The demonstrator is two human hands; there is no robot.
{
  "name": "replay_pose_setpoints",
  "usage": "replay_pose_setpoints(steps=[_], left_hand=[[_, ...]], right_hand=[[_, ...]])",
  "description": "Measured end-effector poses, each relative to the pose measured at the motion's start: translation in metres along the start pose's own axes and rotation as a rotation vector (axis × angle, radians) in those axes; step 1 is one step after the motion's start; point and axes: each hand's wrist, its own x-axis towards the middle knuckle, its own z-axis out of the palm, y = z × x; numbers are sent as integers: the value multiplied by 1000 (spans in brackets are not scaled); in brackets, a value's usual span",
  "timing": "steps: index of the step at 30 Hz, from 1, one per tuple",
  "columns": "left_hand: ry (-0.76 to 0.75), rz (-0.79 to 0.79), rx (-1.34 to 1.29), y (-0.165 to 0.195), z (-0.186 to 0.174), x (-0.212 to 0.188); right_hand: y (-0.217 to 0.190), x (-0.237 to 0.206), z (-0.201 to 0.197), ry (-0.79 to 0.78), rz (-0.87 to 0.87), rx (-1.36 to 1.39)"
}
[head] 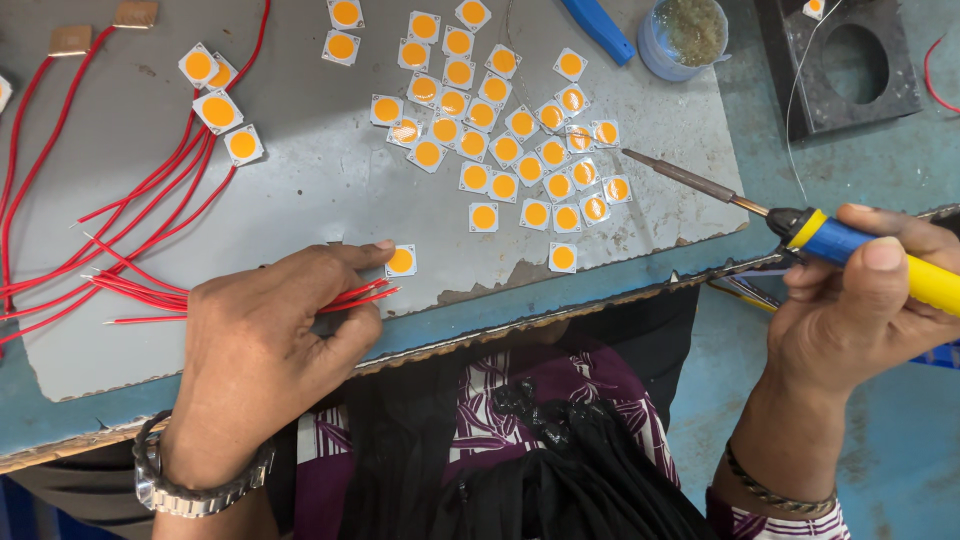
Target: The person solders red insulated wires onto the contact pads of small LED chip components at a workbench. They hold a wire end against an LED pad with one hand while applying a soldering iron with the other, then set the finished LED aside and repeat the process on the next component.
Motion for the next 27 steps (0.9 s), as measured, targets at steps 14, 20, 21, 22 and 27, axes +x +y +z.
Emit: replay_pose_setpoints(steps=[14,20,21,22,27], left_hand=[[-14,-18,-1,-1,-3,-1],[7,15,-9,3,-4,-1],[10,19,-6,4,-5,-1],[15,25,-10,5,-6,-1],[13,11,-32,9,-8,-4]], right_hand=[[1,-1,0,-20,12,6],[10,-2,-24,35,122,115],[11,-3,-31,52,169,169],[13,-3,-37,70,231,245],[19,-18,-56,71,359,495]])
